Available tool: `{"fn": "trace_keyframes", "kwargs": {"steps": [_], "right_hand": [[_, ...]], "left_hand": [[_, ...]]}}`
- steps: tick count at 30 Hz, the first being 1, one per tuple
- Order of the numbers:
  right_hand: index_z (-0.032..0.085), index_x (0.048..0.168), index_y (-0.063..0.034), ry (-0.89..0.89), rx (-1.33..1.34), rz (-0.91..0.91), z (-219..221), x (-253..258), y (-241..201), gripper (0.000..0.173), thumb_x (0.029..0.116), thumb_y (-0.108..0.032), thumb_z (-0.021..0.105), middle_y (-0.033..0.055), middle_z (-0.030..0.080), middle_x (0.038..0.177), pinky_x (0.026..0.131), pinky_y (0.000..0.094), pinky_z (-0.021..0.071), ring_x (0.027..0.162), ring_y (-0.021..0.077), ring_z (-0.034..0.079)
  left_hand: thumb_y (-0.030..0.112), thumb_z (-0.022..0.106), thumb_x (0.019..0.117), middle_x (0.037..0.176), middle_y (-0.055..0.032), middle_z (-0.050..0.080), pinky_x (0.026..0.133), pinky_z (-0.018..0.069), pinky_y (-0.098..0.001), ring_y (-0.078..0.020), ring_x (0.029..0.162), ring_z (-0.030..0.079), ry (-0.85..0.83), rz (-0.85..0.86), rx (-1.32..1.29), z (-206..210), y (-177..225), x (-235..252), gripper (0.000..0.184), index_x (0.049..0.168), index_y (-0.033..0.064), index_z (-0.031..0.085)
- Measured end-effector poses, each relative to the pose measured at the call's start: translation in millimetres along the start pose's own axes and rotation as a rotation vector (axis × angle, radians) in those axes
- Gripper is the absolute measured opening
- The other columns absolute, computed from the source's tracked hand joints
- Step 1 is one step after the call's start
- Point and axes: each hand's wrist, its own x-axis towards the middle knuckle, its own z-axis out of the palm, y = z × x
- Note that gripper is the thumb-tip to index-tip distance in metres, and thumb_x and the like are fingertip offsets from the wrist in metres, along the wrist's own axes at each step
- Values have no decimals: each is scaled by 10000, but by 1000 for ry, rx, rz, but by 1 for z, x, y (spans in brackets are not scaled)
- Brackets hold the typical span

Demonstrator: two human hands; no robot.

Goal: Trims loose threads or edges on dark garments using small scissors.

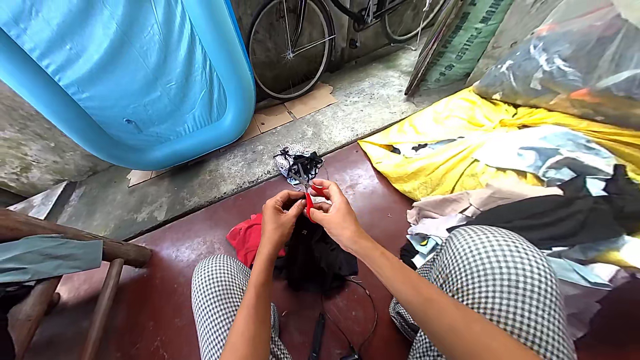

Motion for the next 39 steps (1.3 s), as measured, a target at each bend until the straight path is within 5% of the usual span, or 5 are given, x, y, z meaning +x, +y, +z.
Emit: {"fn": "trace_keyframes", "kwargs": {"steps": [7,14,26,34,39], "right_hand": [[480,1450,-133,43,-1,-53,1,-2,-10,694,830,93,695,134,569,1362,630,383,596,766,230,680],[469,1462,-135,97,6,-134,1,-6,-18,719,829,107,710,140,546,1389,661,391,617,776,227,696],[435,1471,-150,-16,239,-189,-11,-13,-36,795,798,150,732,111,566,1317,660,352,628,788,202,691],[507,1439,-96,169,-174,-261,-23,5,-16,738,769,86,756,183,544,1357,658,430,601,770,247,680],[515,1419,-59,201,-282,-220,-22,14,9,718,757,71,760,199,560,1298,653,447,590,766,265,666]], "left_hand": [[157,673,992,1001,-49,725,674,584,-301,-143,782,682,54,66,8,1,17,-2,207,1189,104,707],[111,679,981,1081,-40,715,691,591,-280,-116,850,689,110,211,153,11,34,-3,199,1176,92,714],[107,660,995,963,-35,697,615,549,-196,-73,736,648,129,324,-10,28,101,13,211,1202,70,674],[14,668,954,958,-65,725,783,599,-289,-122,844,691,234,467,-136,-1,144,62,157,1104,-29,690],[47,654,977,947,-27,710,723,599,-283,-110,808,683,323,489,-161,-40,182,82,152,1124,9,669]]}}
